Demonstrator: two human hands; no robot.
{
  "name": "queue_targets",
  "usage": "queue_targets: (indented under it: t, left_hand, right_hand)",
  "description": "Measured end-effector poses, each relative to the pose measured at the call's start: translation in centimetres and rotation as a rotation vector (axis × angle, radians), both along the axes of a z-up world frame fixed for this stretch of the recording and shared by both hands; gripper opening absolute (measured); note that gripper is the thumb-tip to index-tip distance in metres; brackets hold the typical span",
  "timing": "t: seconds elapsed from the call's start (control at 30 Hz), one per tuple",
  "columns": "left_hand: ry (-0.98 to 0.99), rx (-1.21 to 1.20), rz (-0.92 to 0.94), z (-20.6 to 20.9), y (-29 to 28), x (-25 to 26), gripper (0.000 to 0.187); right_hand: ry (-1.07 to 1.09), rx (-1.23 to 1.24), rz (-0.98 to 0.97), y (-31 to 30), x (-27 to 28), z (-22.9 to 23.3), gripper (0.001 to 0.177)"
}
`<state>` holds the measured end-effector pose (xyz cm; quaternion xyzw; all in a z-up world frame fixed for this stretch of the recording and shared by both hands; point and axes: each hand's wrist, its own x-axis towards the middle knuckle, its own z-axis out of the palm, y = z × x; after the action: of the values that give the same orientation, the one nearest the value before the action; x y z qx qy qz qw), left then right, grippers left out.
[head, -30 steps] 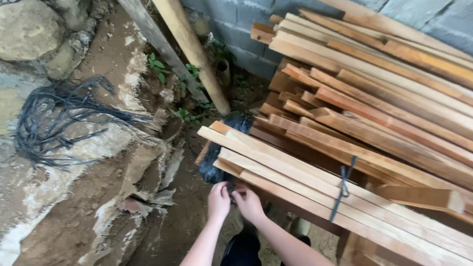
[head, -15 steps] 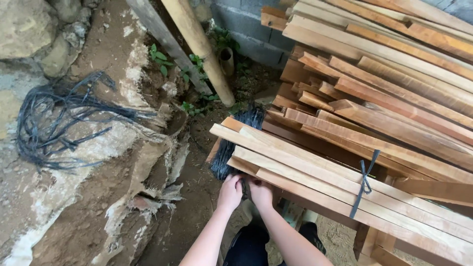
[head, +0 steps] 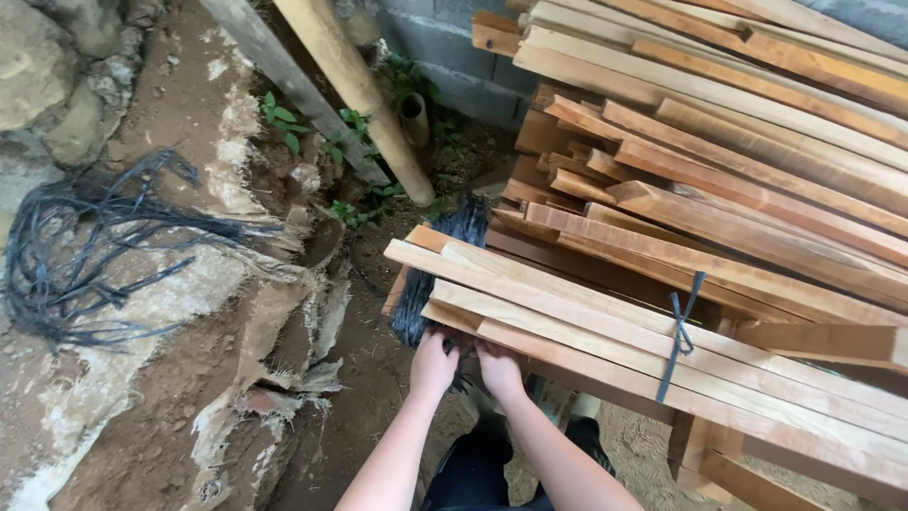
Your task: The person gathers several long wooden planks and aligns them into a stack. They then use a black strap to tie the planks together, wrapping it around the bundle and securing it with a knot. The person repeats this process for multiple bundles of wood.
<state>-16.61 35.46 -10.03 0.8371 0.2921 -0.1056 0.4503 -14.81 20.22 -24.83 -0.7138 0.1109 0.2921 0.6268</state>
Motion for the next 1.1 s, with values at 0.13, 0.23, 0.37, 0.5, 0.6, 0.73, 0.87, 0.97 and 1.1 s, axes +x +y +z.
queue_targets:
  t: [0.13, 0.23, 0.37, 0.5, 0.6, 0.73, 0.87, 0.97, 1.1]
  left_hand:
    - [-0.006, 0.128, -0.031, -0.6, 0.0, 0.5, 0.039]
    - [0.144, 0.126, -0.04, -0.4, -0.1, 0.9, 0.036]
    - [0.079, 0.126, -0.012, -0.2, -0.4, 1.0, 0.029]
    - [0.056, 0.134, -0.03, -1.3, -0.2, 0.4, 0.027]
    - [0.041, 0.152, -0.086, -3.7, -0.2, -0.1, 0.034]
    - [-0.053, 0.2, -0.144, -5.5, -0.4, -0.8, 0.035]
    - [0.024, 0.291, -0.185, -5.9, -0.9, 0.1, 0.045]
    - [0.182, 0.367, -0.194, -2.0, -3.3, 0.5, 0.048]
    - [0.286, 0.524, -0.092, 2.7, -9.3, 0.0, 0.04]
  right_hand:
    - [-0.004, 0.044, -0.046, -1.2, -0.5, -2.3, 0.032]
    - [-0.089, -0.03, 0.009, -1.9, -0.1, 1.6, 0.029]
    - [0.108, -0.198, 0.091, -4.0, 0.5, 11.2, 0.035]
    - [-0.378, -0.235, 0.453, -8.3, 0.1, 12.9, 0.032]
    - [0.036, -0.494, 0.785, -10.4, 2.3, 23.0, 0.033]
    - [-0.22, -0.642, 0.96, -17.1, 3.8, 24.7, 0.033]
    - [-0.254, -0.616, 0.967, -22.7, 6.4, 30.9, 0.038]
    - [-0.201, -0.607, 0.953, -27.1, 7.6, 33.8, 0.037]
    - [-0.299, -0.745, 0.86, -35.4, 9.8, 32.9, 0.029]
